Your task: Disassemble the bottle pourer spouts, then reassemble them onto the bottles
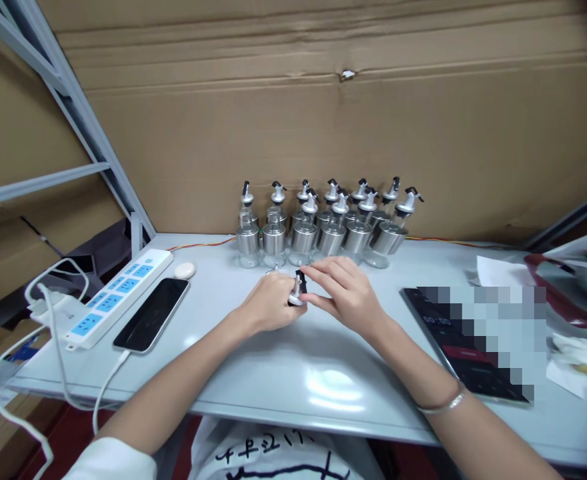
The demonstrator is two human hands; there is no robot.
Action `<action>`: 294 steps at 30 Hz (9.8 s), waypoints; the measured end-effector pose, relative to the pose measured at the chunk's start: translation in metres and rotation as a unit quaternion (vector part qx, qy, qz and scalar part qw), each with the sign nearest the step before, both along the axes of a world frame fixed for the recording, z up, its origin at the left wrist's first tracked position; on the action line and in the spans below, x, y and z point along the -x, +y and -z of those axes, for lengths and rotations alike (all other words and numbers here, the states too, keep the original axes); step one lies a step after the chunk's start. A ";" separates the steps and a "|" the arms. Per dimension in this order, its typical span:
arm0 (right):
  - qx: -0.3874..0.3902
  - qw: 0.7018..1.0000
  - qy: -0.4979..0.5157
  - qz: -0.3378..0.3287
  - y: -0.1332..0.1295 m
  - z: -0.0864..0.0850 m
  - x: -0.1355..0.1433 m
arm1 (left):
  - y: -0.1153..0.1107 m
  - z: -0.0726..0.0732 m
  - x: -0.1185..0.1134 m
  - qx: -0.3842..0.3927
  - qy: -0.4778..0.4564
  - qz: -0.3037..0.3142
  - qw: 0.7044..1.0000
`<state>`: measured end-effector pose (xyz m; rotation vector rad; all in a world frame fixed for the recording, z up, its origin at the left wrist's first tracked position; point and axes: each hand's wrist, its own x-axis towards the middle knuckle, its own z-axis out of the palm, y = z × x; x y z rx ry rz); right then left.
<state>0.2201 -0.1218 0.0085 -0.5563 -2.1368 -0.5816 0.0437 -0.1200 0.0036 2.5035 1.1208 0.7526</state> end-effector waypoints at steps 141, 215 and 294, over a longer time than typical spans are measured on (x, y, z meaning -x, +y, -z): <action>0.556 0.806 -0.104 0.175 0.027 0.014 -0.041 | 0.017 0.009 0.023 -0.117 0.075 -0.068 0.988; 0.280 0.956 0.071 -0.044 -0.012 0.006 0.016 | 0.029 -0.016 0.038 -0.004 -0.014 0.068 0.998; 0.132 0.960 0.245 0.020 -0.006 -0.005 -0.008 | 0.116 -0.048 -0.063 -0.060 -0.156 -0.125 0.978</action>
